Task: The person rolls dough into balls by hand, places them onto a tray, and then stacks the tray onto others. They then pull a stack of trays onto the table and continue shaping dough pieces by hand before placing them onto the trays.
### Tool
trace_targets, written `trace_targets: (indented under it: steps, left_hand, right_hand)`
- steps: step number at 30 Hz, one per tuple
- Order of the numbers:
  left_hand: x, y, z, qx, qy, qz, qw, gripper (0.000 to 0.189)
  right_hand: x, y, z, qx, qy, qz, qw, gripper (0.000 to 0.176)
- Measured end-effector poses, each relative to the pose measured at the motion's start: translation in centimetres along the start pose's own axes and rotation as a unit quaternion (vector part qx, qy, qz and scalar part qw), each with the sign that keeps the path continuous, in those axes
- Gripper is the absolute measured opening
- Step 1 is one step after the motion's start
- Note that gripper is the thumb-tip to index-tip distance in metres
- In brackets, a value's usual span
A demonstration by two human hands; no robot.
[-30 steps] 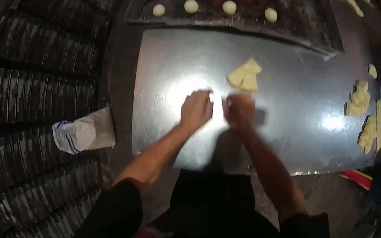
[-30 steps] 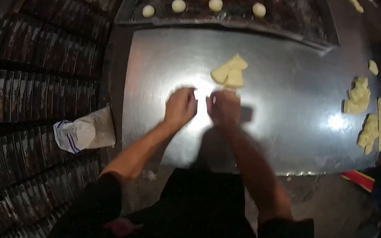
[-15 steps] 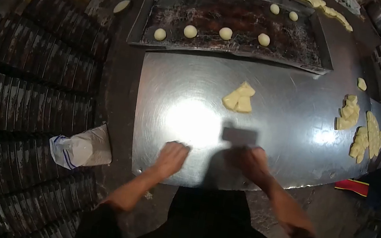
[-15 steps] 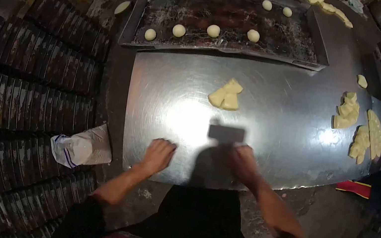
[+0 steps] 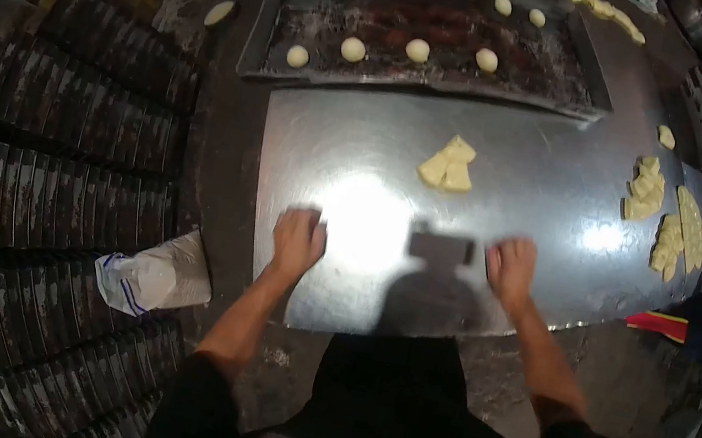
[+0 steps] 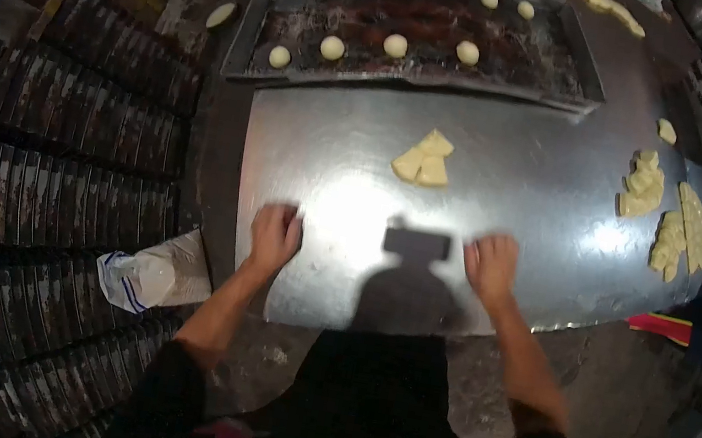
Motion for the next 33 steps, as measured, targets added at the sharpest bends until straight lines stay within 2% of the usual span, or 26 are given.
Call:
trace_targets:
  steps: [1, 2, 3, 4, 5, 6, 8, 9, 10, 11, 12, 14, 16, 18, 20, 21, 22, 23, 24, 25, 26, 27, 29, 30, 32, 33]
  left_hand:
    - [1.4, 1.1, -1.6, -0.062, 0.038, 0.063, 0.995, 0.019]
    - [2.7, 3.0, -3.1, -0.122, 0.081, 0.124, 0.981, 0.02]
    - [3.6, 4.7, -2.9, -0.131, 0.059, 0.151, 0.978, 0.021]
    - [3.8, 5.6, -1.4, -0.064, -0.027, 0.105, 0.992, 0.021]
    - [3.1, 5.7, 0.0, 0.011, -0.081, 0.084, 0.993, 0.02]
    - [2.0, 5.4, 1.6, 0.082, -0.137, 0.063, 0.985, 0.019]
    - [-0.5, 1.7, 2.1, 0.048, -0.191, -0.012, 0.98, 0.013]
    - [-1.8, 0.9, 0.0, -0.061, -0.248, -0.068, 0.965, 0.009]
    - [-1.5, -0.5, -0.3, 0.008, -0.003, -0.012, 1.0, 0.012]
    - [-0.5, -0.4, -2.1, -0.087, 0.105, 0.045, 0.99, 0.013]
    - [0.5, -0.3, -3.8, -0.19, 0.119, 0.166, 0.96, 0.015]
    - [3.0, 2.6, -4.4, -0.247, 0.112, 0.267, 0.925, 0.024]
    - [3.3, 4.4, -0.4, -0.16, -0.054, 0.222, 0.96, 0.035]
    - [1.5, 6.3, 1.9, -0.018, -0.146, 0.166, 0.975, 0.043]
    - [-0.3, 7.8, 1.6, -0.019, -0.182, 0.123, 0.975, 0.051]
    - [0.1, 8.7, -0.3, -0.009, -0.185, 0.124, 0.975, 0.051]
    - [0.7, 9.4, -2.3, -0.098, -0.153, 0.18, 0.967, 0.054]
    - [1.4, 10.3, -4.5, -0.187, -0.118, 0.232, 0.947, 0.057]
    - [2.8, 12.4, -8.4, -0.191, -0.101, 0.278, 0.936, 0.062]
    - [4.4, 14.4, -12.7, -0.154, -0.078, 0.333, 0.927, 0.062]
    - [6.8, 15.2, -16.7, -0.039, -0.04, 0.306, 0.95, 0.062]
    - [8.8, 16.8, -21.3, 0.025, -0.013, 0.308, 0.951, 0.06]
    - [12.4, 20.8, -30.1, 0.089, 0.045, 0.29, 0.952, 0.052]
    - [14.6, 22.1, -33.5, 0.114, 0.089, 0.298, 0.943, 0.043]
    - [19.7, 21.9, -39.1, 0.17, 0.101, 0.232, 0.952, 0.036]
    - [22.8, 20.7, -40.8, 0.158, 0.04, 0.205, 0.965, 0.035]
  right_hand:
    - [0.9, -1.8, -3.2, 0.074, 0.024, 0.008, 0.997, 0.025]
    - [2.2, -3.3, -4.8, 0.116, 0.069, -0.054, 0.989, 0.022]
    - [3.6, -5.0, -3.7, 0.091, 0.1, -0.152, 0.979, 0.02]
    - [5.0, -5.7, -3.2, 0.062, 0.139, -0.248, 0.957, 0.019]
    - [5.0, -5.3, -1.2, 0.06, 0.148, -0.248, 0.956, 0.019]
    - [4.5, -4.3, 3.0, 0.022, 0.03, -0.214, 0.976, 0.018]
    - [2.7, -1.8, 3.9, -0.017, -0.077, -0.172, 0.982, 0.018]
    - [-0.2, -0.4, 2.6, 0.032, -0.053, -0.104, 0.993, 0.02]
    - [-2.0, 0.3, 1.9, 0.083, -0.039, -0.036, 0.995, 0.021]
    - [-1.0, 0.3, 0.4, 0.16, -0.018, -0.06, 0.985, 0.019]
    - [0.6, -0.1, -1.9, 0.235, 0.006, -0.08, 0.969, 0.018]
    - [2.7, -2.8, -3.9, 0.175, 0.059, -0.137, 0.973, 0.021]
    - [3.1, -4.9, -0.7, 0.111, 0.131, -0.273, 0.947, 0.018]
    - [-0.1, -4.1, 1.2, -0.013, -0.042, -0.176, 0.983, 0.03]
    - [-2.6, -1.8, 2.2, 0.028, -0.091, -0.242, 0.966, 0.029]
    - [-3.4, -0.6, 1.1, 0.035, -0.084, -0.237, 0.967, 0.029]
    - [-3.5, 1.3, -0.4, 0.206, -0.148, -0.311, 0.916, 0.025]
    - [-3.5, 3.2, -2.0, 0.366, -0.205, -0.376, 0.826, 0.022]
    - [-3.7, 5.5, -4.7, 0.375, -0.139, -0.445, 0.802, 0.02]
    - [-5.2, 7.6, -8.6, 0.339, -0.07, -0.433, 0.832, 0.02]
    - [-6.8, 9.6, -12.4, 0.3, -0.001, -0.414, 0.859, 0.02]
    - [-10.5, 10.7, -16.8, 0.216, 0.07, -0.307, 0.924, 0.021]
    - [-13.0, 13.9, -23.3, 0.186, 0.238, -0.314, 0.9, 0.026]
    - [-12.5, 15.8, -25.7, 0.184, 0.245, -0.315, 0.898, 0.026]
    - [-11.2, 19.5, -29.6, 0.235, 0.288, -0.239, 0.897, 0.03]
    - [-8.5, 21.6, -30.7, 0.235, 0.291, -0.24, 0.896, 0.03]
Point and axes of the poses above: each hand's wrist, its own z-axis away from the middle knuckle, its own x-axis out of the palm, y = z × x, the point moved 2 cm from there along -z, towards the middle knuckle, and after that the axes turned 14 degrees about z, right-handed, at the moved point
